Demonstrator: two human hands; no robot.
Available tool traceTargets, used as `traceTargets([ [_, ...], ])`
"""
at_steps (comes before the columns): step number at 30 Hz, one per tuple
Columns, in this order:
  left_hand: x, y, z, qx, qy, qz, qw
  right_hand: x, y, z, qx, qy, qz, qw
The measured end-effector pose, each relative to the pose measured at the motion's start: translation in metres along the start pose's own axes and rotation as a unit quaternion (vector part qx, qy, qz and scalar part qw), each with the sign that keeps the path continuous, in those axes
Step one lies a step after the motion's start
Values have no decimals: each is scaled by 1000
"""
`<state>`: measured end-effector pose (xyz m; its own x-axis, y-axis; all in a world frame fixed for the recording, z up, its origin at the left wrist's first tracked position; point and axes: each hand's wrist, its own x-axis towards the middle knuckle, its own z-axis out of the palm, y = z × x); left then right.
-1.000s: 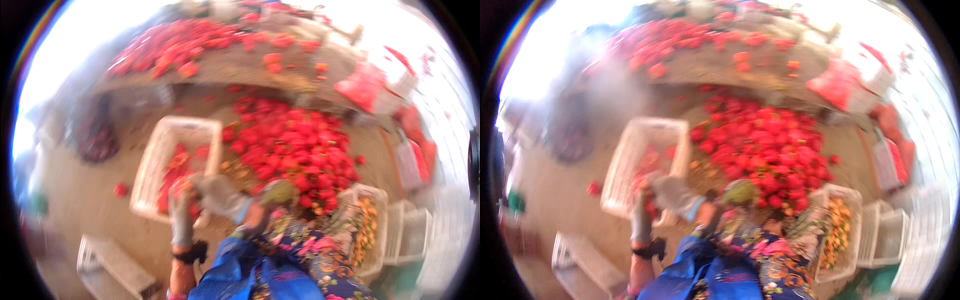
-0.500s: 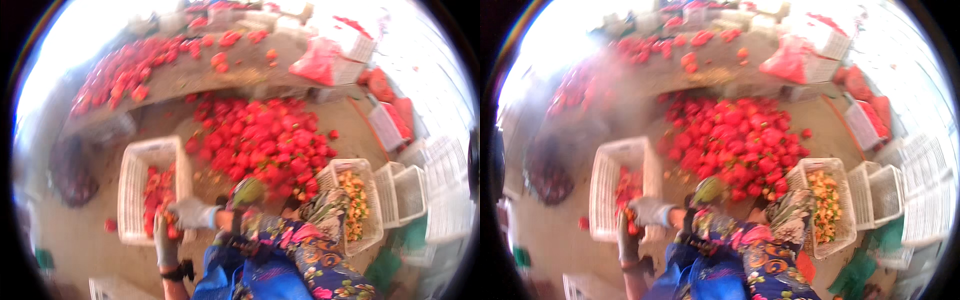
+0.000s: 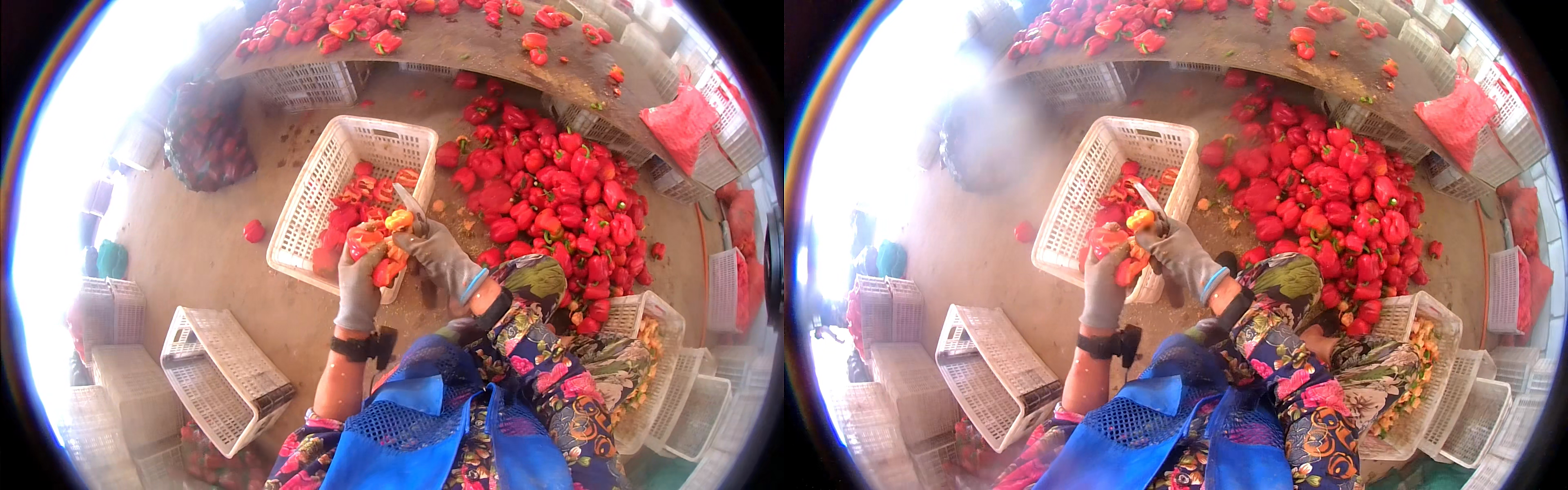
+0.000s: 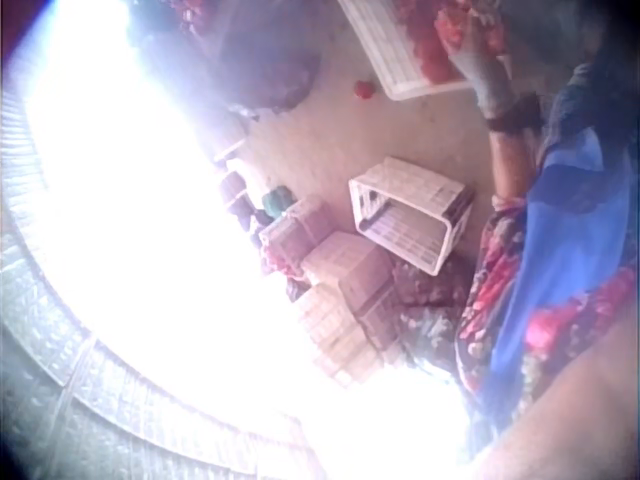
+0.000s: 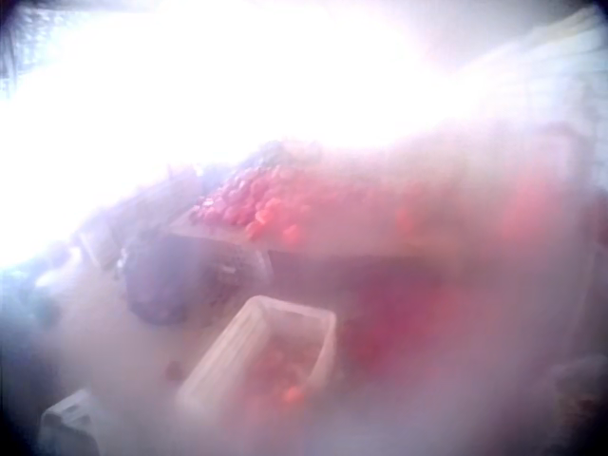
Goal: The person uses a knife to trim the stems and remove the cores from red bell peppers. They pick peppers from a large pile on the floor, cut them, and place the trimmed peppers into a white plastic basket. The person works continuously, processing the peppers one by one.
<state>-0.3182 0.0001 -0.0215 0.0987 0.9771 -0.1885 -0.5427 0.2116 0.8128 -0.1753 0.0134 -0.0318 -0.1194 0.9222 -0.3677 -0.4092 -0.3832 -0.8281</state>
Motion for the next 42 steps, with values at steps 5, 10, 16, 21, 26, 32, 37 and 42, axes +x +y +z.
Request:
traceTargets([
  [5, 17, 7, -4, 170, 10, 86, 982, 8, -11, 6, -227, 17, -110, 967],
  [10, 51, 38, -37, 402, 79, 127, 903, 38, -13, -29, -122, 70, -9, 990],
  [16, 63, 34, -12, 430, -54, 177, 884, 24, -17, -4, -128, -6, -139, 982],
  [21, 58, 17, 19, 223, -22, -10, 975, 7, -24, -14, -224, -23, -195, 955],
  [26, 93, 2, -42, 380, 70, 119, 915, -86, -133, -88, -188, 140, -202, 951],
  [32, 96, -64, 3, 551, -36, 124, 824, -271, -127, -276, -620, 516, 4, 591],
  [37, 183, -219, 40, 569, -198, 56, 796, -331, -80, -341, -694, 485, 229, 480],
  [42, 266, -334, 92, 739, -294, 173, 581, -214, -71, -287, -522, 451, 94, 718],
])
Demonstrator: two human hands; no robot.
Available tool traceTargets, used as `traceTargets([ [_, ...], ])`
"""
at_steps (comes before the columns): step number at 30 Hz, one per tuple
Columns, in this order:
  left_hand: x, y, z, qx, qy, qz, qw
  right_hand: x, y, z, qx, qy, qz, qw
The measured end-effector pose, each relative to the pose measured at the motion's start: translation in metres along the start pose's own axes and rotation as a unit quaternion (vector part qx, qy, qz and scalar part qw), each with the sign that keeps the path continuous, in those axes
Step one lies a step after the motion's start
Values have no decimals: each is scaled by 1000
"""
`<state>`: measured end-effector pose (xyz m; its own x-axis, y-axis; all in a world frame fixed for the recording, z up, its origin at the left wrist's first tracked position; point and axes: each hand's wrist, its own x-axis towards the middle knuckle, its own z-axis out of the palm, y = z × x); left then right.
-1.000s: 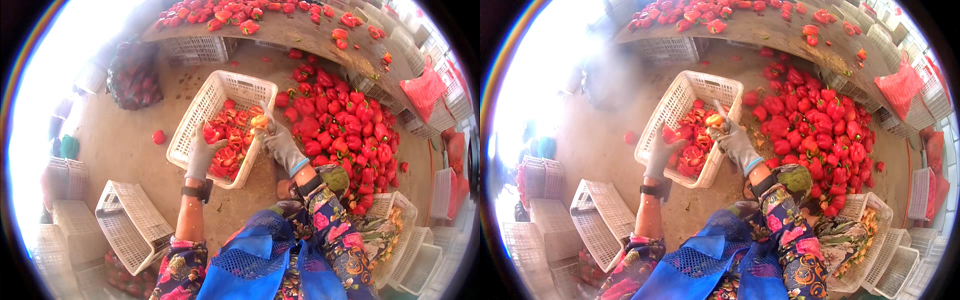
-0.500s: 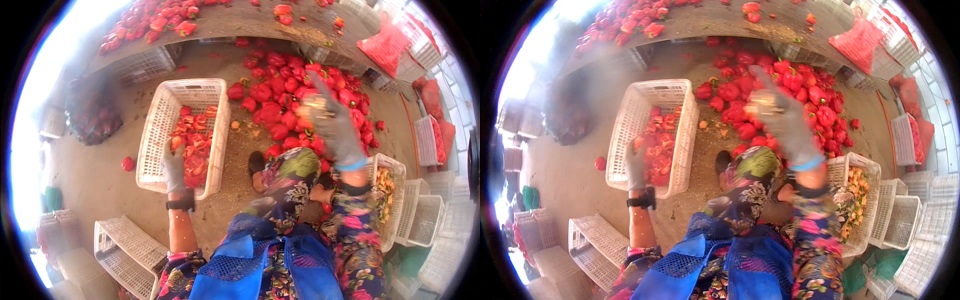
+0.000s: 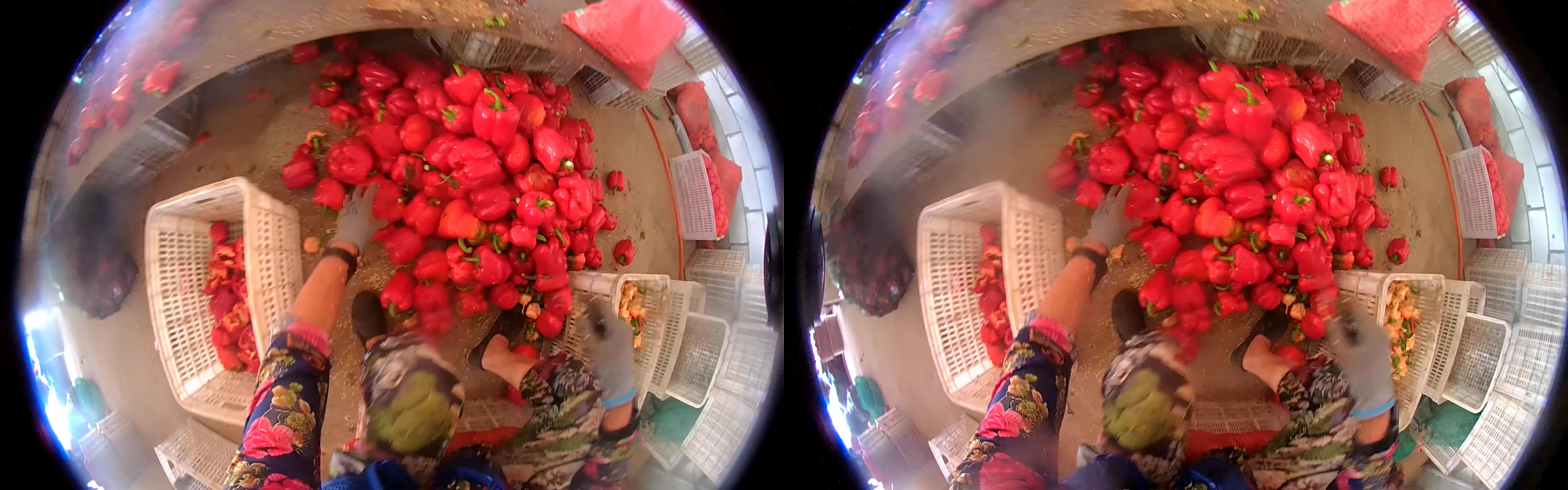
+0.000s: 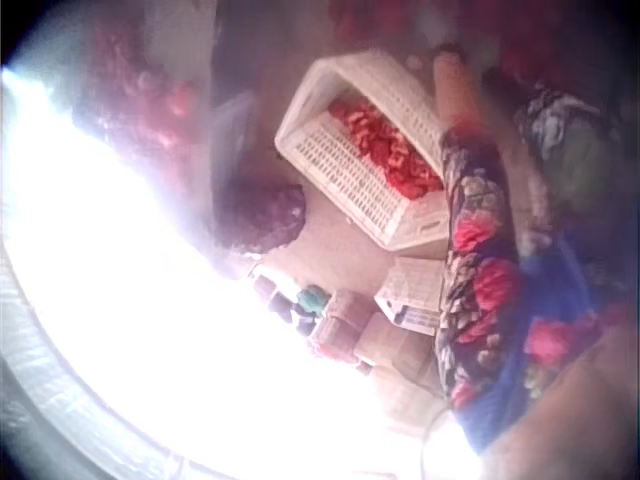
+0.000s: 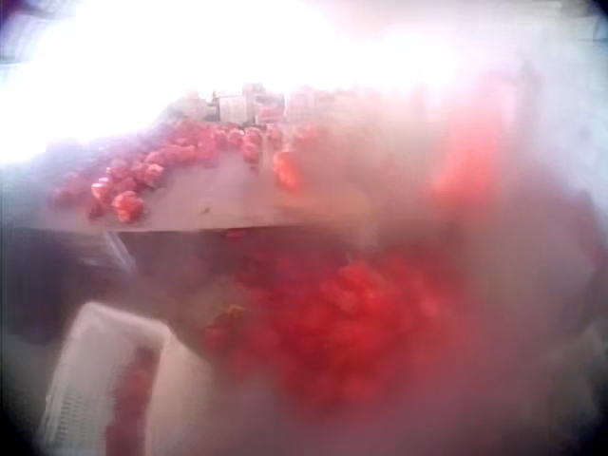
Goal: The person uses a knife to trim the stems and remove the cores from red bell peppers. They pick peppers from a large pile on the floor, cut them, and place the trimmed peppers into a white plastic basket. The person works continuously, processing the peppers one by one.
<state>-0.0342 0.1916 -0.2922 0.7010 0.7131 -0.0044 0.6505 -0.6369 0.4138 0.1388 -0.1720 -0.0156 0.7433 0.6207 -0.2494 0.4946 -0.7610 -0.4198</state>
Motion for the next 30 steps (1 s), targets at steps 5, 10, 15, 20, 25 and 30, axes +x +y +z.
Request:
traceTargets([
  [5, 37, 19, 38, 167, -152, -67, 972, 1, -27, 11, -56, -103, -79, 990],
  [10, 19, -8, 13, 86, -149, -80, 982, 11, -44, 14, -10, -56, -119, 991],
  [15, -60, 21, -76, -661, -75, -191, 722, 10, -57, 26, 82, -55, -158, 983],
  [20, -134, 66, -182, -805, -68, -104, 581, 13, -111, 38, 304, -69, -191, 931],
  [25, -183, 91, -258, -719, -53, 8, 693, -7, -209, 41, 560, -220, -235, 764],
  [30, -243, 90, -297, -581, -2, -37, 813, -47, -240, 42, 524, -391, -228, 721],
])
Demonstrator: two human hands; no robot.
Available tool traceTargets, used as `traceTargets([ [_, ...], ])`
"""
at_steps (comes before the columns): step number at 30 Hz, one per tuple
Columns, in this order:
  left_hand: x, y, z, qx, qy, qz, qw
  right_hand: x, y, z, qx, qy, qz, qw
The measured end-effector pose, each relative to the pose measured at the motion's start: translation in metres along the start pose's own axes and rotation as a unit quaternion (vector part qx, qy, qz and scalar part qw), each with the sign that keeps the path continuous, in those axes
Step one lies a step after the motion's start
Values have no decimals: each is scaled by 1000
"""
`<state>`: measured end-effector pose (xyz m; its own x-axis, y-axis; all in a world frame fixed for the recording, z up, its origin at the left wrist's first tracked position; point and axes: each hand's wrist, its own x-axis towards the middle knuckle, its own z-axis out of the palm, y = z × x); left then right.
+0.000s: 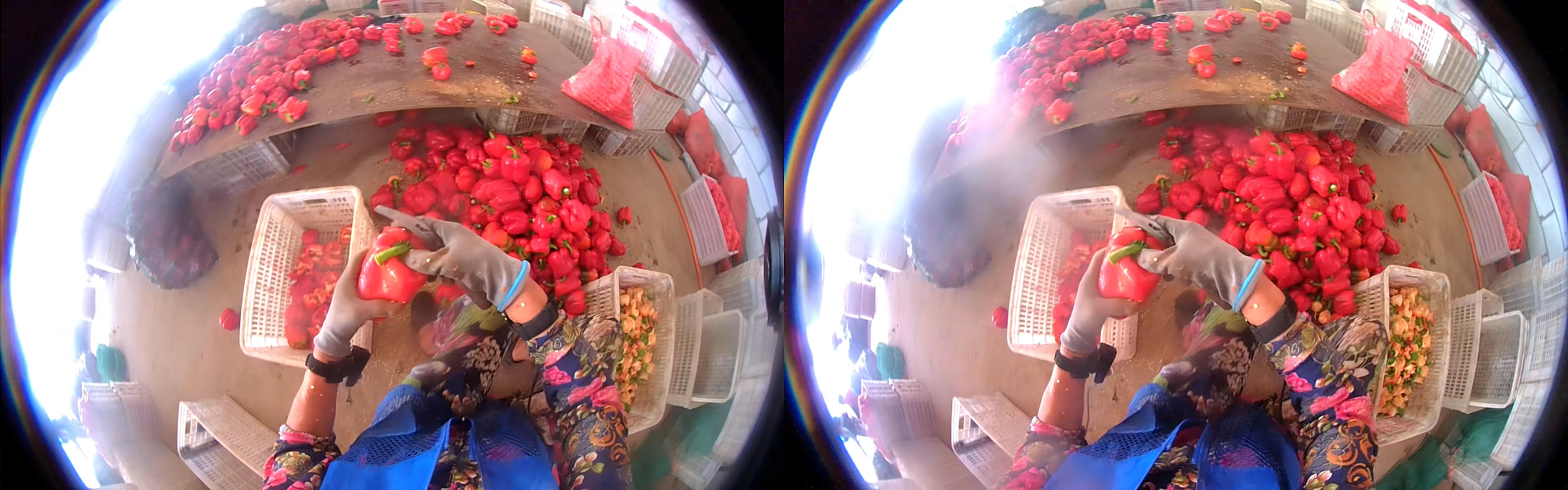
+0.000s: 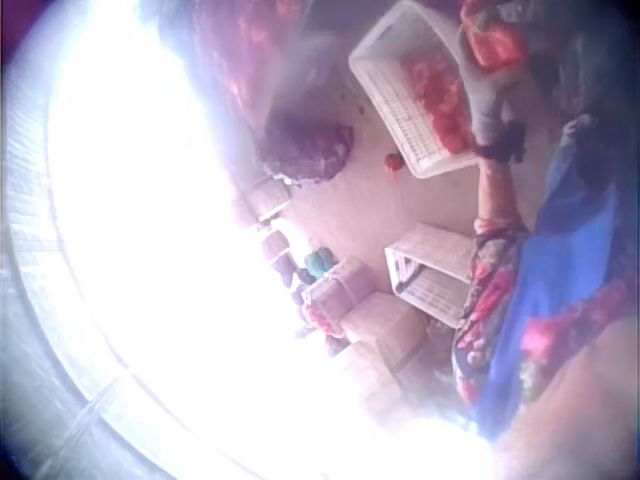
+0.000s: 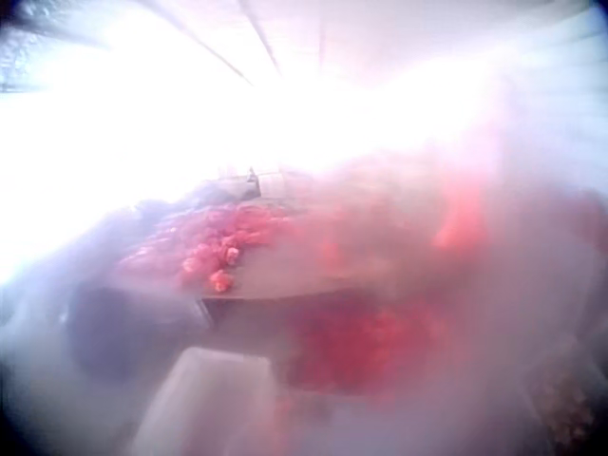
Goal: The person uses a knife to trim the stems and remove the cores from red bell peppers. They pick peppers from a large pile on the floor, cut them, and place the trimmed peppers into a white plastic basket. The person works continuously, processing the peppers one by one.
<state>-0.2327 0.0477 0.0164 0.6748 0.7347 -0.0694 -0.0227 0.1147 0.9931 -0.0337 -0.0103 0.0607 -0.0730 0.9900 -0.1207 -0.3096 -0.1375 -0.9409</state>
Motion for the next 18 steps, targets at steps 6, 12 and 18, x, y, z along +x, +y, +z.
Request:
traceTargets([
  [6, -52, -3, -13, 2, 22, 65, 998, -7, 15, 53, 16, -64, 120, 991],
  [12, -81, -23, -35, 168, 232, 34, 957, 17, 83, 83, 18, -21, 65, 998],
  [18, -94, -21, -29, 282, 342, -6, 896, 39, 116, 83, -177, 32, -11, 984],
])
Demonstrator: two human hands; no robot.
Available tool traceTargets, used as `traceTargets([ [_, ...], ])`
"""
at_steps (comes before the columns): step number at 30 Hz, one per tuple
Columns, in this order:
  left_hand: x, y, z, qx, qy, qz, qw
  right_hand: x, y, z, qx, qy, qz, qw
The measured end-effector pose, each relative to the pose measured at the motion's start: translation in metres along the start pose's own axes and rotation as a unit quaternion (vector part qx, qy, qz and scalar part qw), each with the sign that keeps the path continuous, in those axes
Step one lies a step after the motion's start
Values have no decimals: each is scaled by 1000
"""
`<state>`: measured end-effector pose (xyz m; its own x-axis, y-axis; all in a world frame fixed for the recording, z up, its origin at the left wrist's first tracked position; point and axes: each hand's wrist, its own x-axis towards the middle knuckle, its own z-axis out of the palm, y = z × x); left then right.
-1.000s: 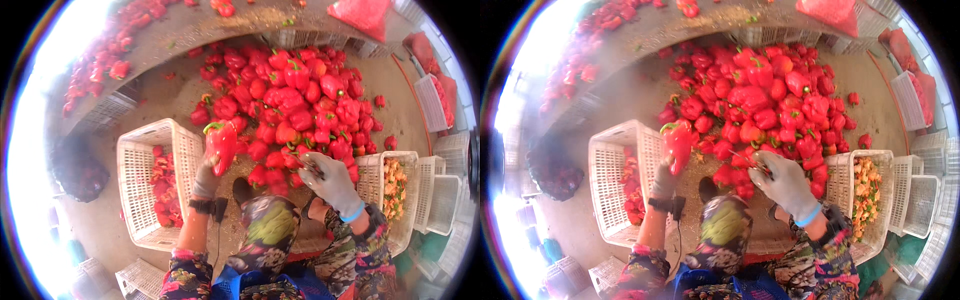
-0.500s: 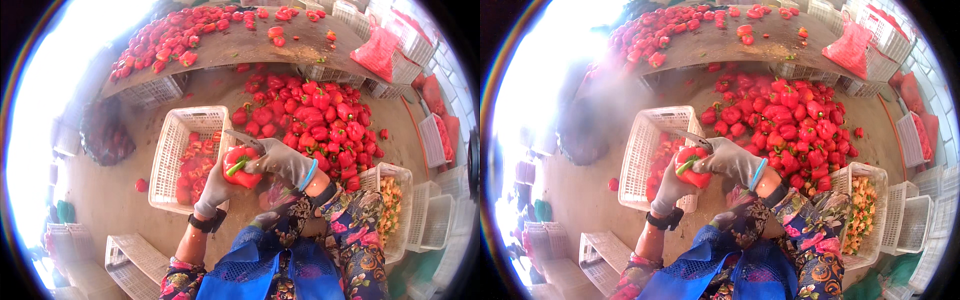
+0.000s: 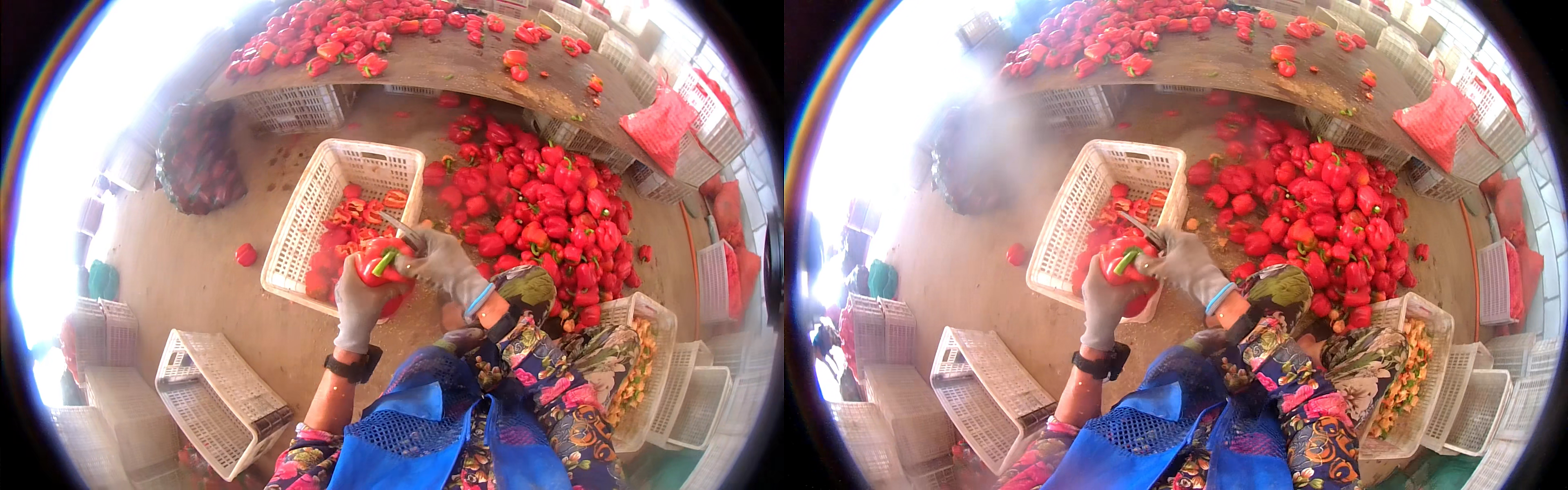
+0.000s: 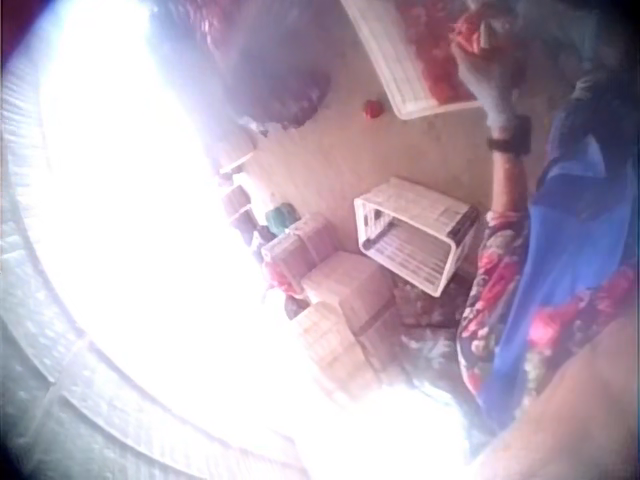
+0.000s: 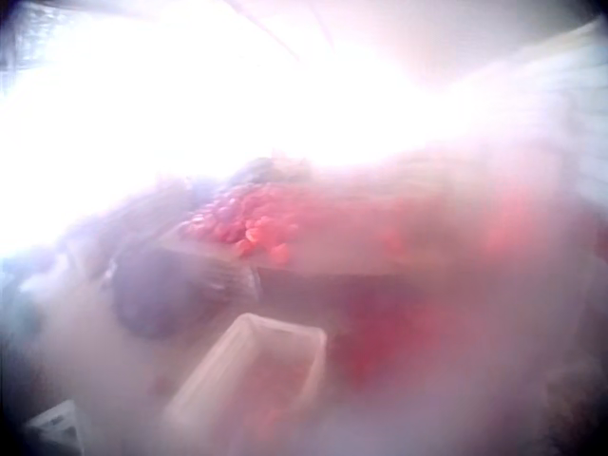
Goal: The person uses a knife to trim the stems and remove the cores from red bell peppers. They pick peppers from a large pile on the floor, cut them, and place the trimmed peppers into a white plastic basket. The person works continuously, processing the peppers one by one.
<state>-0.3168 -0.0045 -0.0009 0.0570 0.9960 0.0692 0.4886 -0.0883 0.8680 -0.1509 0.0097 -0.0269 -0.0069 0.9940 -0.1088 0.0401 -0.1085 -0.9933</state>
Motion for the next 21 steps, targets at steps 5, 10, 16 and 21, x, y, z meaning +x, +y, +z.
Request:
traceTargets([
  [5, 4, -18, -3, 130, 114, 86, 981, -16, -34, 5, -115, 57, -31, 991],
  [10, 4, -15, -6, 233, 166, 307, 908, -33, -60, 22, 172, -6, 138, 975],
  [16, -11, -16, -13, 109, 34, 358, 927, -33, -37, 16, 162, -5, 148, 976],
  [21, -3, -57, -21, -255, 2, 258, 932, -32, -24, 17, 33, -10, 79, 996],
])
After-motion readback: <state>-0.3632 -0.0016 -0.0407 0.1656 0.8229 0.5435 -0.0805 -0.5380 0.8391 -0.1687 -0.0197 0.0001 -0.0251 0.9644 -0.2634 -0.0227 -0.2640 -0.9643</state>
